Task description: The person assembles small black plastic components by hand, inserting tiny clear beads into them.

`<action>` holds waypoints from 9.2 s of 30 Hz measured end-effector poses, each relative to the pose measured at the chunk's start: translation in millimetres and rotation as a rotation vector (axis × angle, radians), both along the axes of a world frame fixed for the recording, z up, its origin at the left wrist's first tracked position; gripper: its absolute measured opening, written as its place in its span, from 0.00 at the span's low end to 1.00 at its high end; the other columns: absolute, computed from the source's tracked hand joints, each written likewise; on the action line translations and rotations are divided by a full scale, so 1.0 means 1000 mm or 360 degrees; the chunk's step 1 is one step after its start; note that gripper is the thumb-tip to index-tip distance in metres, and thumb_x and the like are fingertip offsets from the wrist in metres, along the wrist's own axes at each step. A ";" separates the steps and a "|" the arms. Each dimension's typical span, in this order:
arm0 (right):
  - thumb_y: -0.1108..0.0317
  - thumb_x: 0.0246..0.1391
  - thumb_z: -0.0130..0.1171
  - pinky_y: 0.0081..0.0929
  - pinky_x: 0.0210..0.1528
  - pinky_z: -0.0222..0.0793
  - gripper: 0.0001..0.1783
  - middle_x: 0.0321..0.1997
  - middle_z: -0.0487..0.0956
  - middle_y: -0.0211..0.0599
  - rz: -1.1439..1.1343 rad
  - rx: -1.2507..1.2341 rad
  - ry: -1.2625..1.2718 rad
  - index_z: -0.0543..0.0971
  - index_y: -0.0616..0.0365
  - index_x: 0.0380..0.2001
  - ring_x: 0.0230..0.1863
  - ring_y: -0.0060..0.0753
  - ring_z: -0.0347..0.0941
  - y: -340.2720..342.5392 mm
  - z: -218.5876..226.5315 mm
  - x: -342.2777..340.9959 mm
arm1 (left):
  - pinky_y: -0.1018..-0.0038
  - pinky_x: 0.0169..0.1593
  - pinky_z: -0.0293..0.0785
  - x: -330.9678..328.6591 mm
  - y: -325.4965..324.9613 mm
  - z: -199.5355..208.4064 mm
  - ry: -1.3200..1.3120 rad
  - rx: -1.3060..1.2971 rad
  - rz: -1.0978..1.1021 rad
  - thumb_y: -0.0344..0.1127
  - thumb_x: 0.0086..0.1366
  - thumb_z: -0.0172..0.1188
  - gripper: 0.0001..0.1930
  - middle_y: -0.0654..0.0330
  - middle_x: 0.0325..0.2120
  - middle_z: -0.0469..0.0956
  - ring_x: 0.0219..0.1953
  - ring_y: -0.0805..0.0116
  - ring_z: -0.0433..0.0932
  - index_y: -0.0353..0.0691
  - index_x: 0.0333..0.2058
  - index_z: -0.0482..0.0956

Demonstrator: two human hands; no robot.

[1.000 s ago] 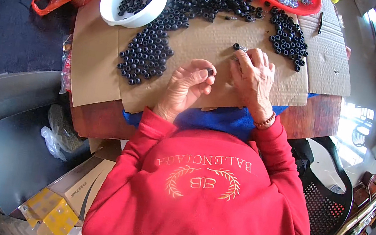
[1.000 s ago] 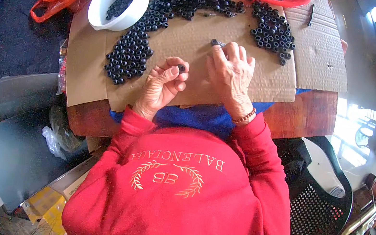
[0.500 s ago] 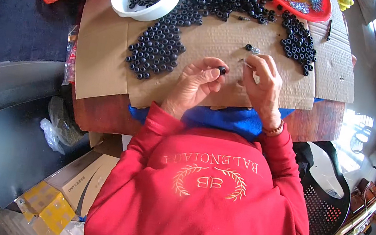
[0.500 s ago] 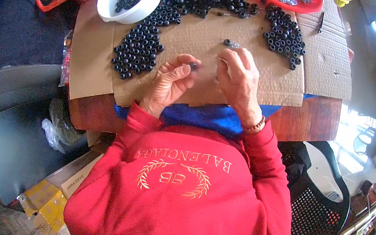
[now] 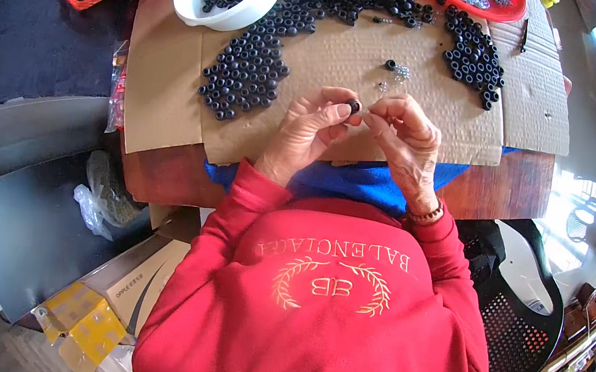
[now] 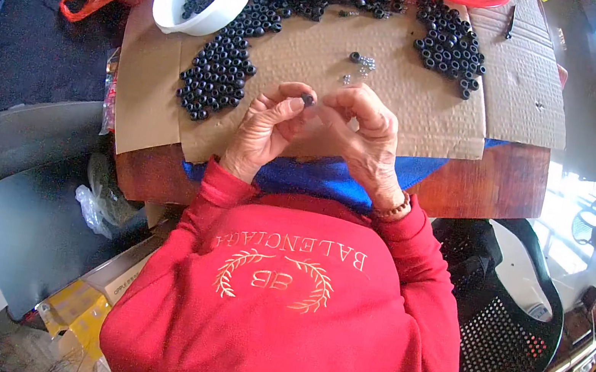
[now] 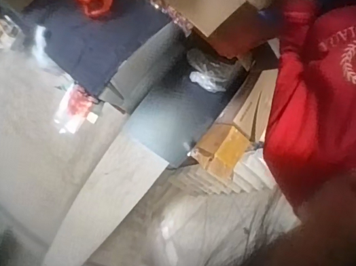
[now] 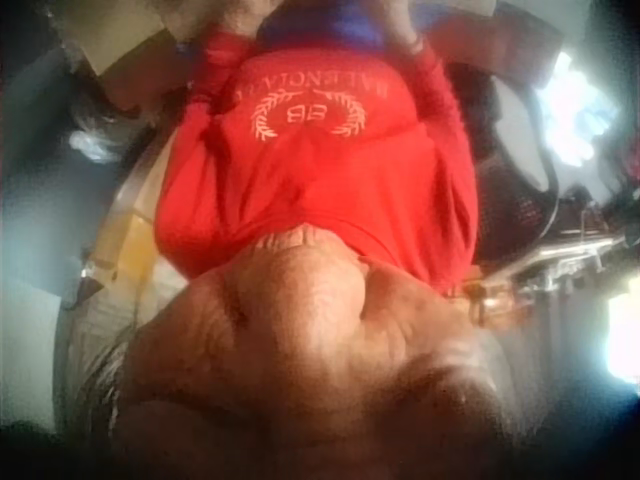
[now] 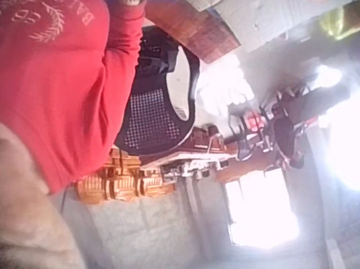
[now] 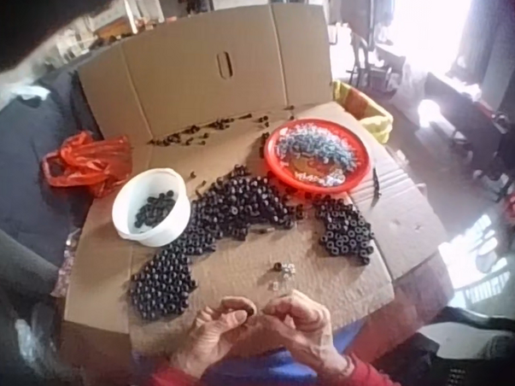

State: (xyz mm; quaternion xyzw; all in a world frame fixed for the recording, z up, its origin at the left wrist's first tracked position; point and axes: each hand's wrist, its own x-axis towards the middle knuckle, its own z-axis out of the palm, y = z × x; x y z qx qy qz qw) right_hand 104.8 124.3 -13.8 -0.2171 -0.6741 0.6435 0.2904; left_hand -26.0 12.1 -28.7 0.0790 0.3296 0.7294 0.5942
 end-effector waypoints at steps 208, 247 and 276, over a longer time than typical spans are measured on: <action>0.70 0.37 0.66 0.32 0.34 0.63 0.19 0.28 0.72 0.36 0.1082 0.0520 0.0026 0.78 0.59 0.38 0.31 0.36 0.68 0.036 0.042 0.017 | 0.79 0.28 0.72 0.015 -0.011 0.017 0.0204 0.0014 -0.0468 0.31 0.55 0.62 0.18 0.58 0.32 0.76 0.26 0.74 0.75 0.35 0.42 0.67; 0.82 0.42 0.56 0.28 0.25 0.60 0.06 0.19 0.68 0.38 -0.0161 0.1259 -0.0094 0.73 0.62 0.27 0.20 0.37 0.63 0.015 -0.001 0.006 | 0.84 0.24 0.71 -0.139 0.005 0.083 0.1664 -0.0489 0.0897 0.33 0.57 0.60 0.19 0.56 0.27 0.77 0.22 0.77 0.73 0.29 0.44 0.68; 0.72 0.42 0.56 0.33 0.29 0.66 0.07 0.27 0.69 0.37 -0.0357 0.1536 -0.0562 0.72 0.55 0.29 0.28 0.40 0.69 0.024 -0.020 -0.015 | 0.67 0.37 0.71 -0.016 0.068 0.004 0.2864 -0.0413 0.0250 0.31 0.49 0.64 0.14 0.55 0.32 0.70 0.34 0.56 0.73 0.39 0.36 0.75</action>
